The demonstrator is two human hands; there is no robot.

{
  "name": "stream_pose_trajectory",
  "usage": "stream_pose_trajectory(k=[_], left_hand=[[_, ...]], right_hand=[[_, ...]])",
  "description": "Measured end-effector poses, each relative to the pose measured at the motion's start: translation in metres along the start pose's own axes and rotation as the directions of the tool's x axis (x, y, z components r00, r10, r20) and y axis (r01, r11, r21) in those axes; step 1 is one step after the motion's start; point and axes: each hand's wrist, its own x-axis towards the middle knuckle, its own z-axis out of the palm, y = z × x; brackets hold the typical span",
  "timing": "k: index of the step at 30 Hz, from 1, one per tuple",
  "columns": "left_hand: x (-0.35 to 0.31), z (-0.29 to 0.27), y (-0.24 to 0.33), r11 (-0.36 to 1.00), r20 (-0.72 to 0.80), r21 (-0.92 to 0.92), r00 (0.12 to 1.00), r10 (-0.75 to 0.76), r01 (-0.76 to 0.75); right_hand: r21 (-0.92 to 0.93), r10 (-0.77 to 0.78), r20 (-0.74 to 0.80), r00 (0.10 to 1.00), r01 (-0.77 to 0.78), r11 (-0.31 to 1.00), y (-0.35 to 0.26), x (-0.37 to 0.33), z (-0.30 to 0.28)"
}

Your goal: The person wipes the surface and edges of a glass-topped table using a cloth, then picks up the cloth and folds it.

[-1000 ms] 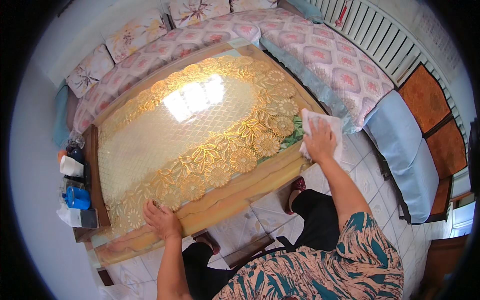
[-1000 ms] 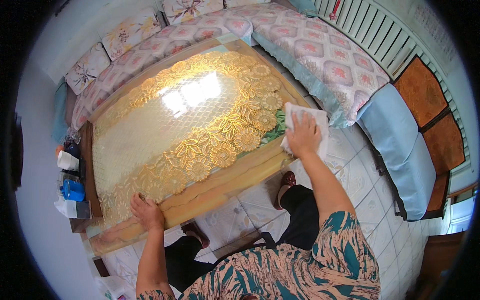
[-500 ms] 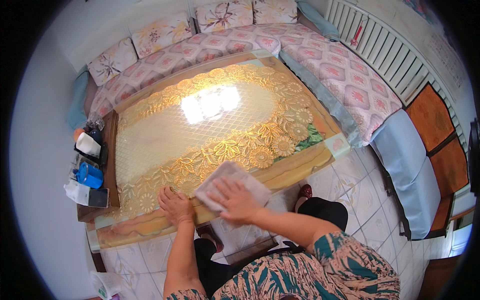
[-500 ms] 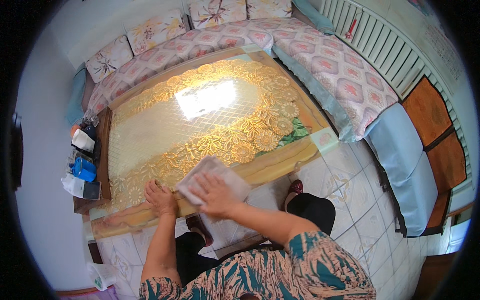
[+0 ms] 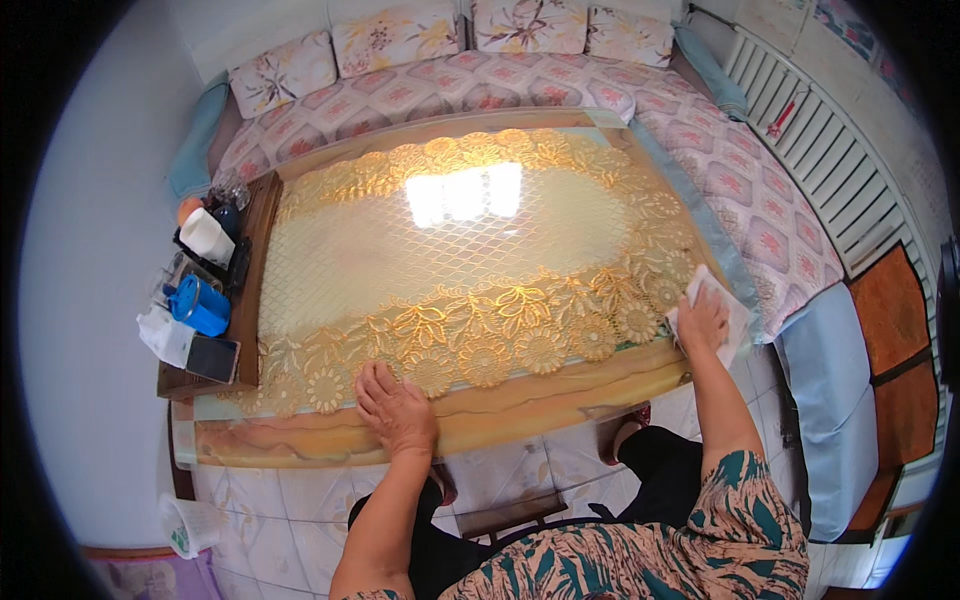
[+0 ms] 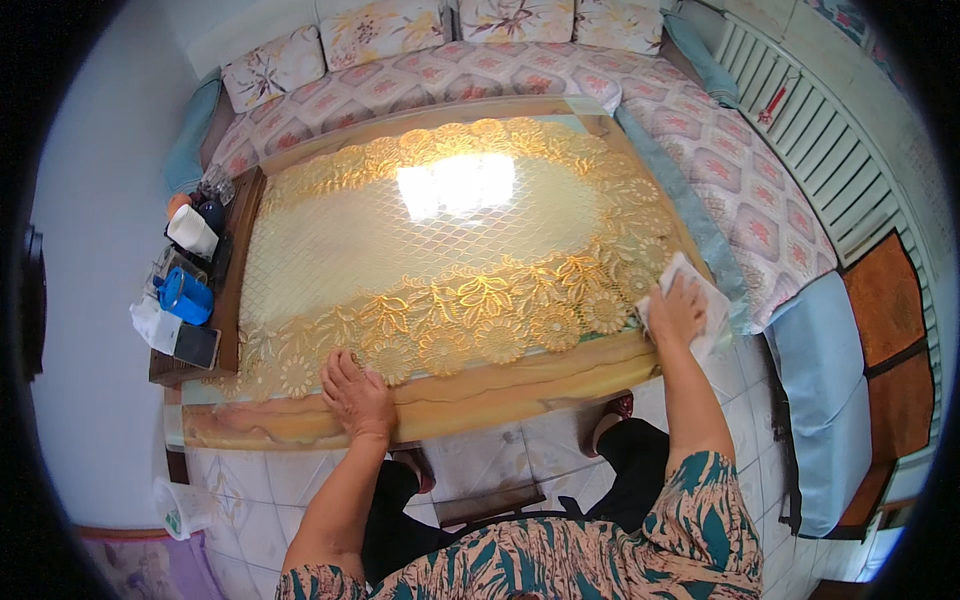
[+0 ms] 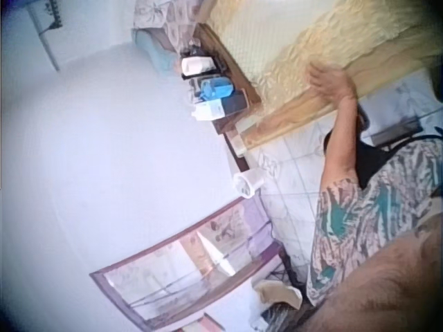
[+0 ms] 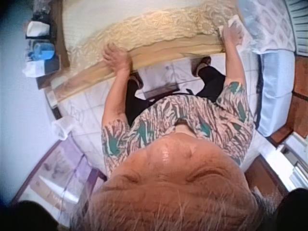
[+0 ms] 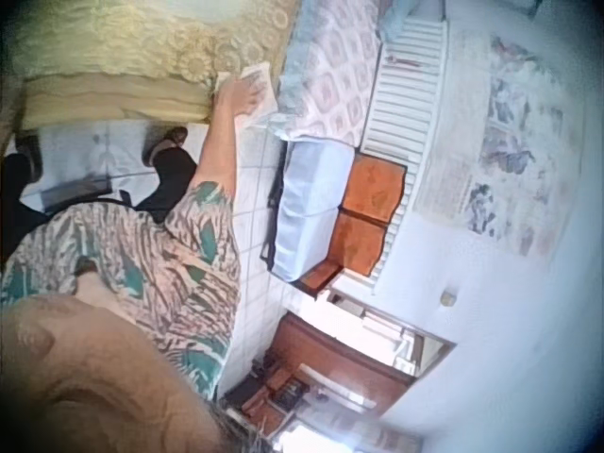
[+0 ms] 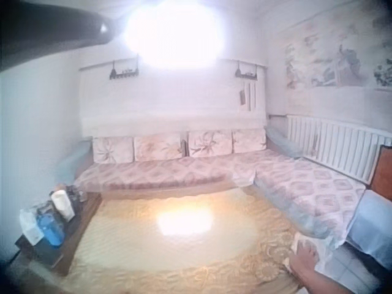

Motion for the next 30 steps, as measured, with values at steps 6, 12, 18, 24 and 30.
stream_pose_trajectory(k=[6, 12, 18, 24, 30], left_hand=[[0.002, -0.005, 0.001, 1.0, 0.021, -0.004, 1.0, -0.016, 0.016], [0.003, -0.003, 0.002, 1.0, -0.018, -0.022, 1.0, -0.007, 0.007], [0.003, -0.005, 0.002, 1.0, -0.029, -0.025, 0.999, 0.016, -0.017], [0.003, -0.008, 0.001, 0.999, -0.027, -0.042, 1.0, 0.002, -0.004], [0.001, -0.007, 0.005, 0.999, -0.007, -0.05, 1.0, -0.007, 0.007]], right_hand=[[0.068, -0.533, 0.033, 0.845, 0.53, 0.845, -0.165, -0.059, -0.003], [0.324, -0.917, -0.008, 0.399, 0.868, 0.376, -0.258, -0.213, 0.001], [0.336, -0.924, -0.05, 0.378, 0.878, 0.341, -0.214, -0.2, 0.0], [0.139, -0.646, -0.049, 0.761, 0.646, 0.75, -0.079, -0.081, 0.006], [0.001, -0.355, -0.165, 0.92, 0.36, 0.933, -0.013, -0.07, 0.019]])
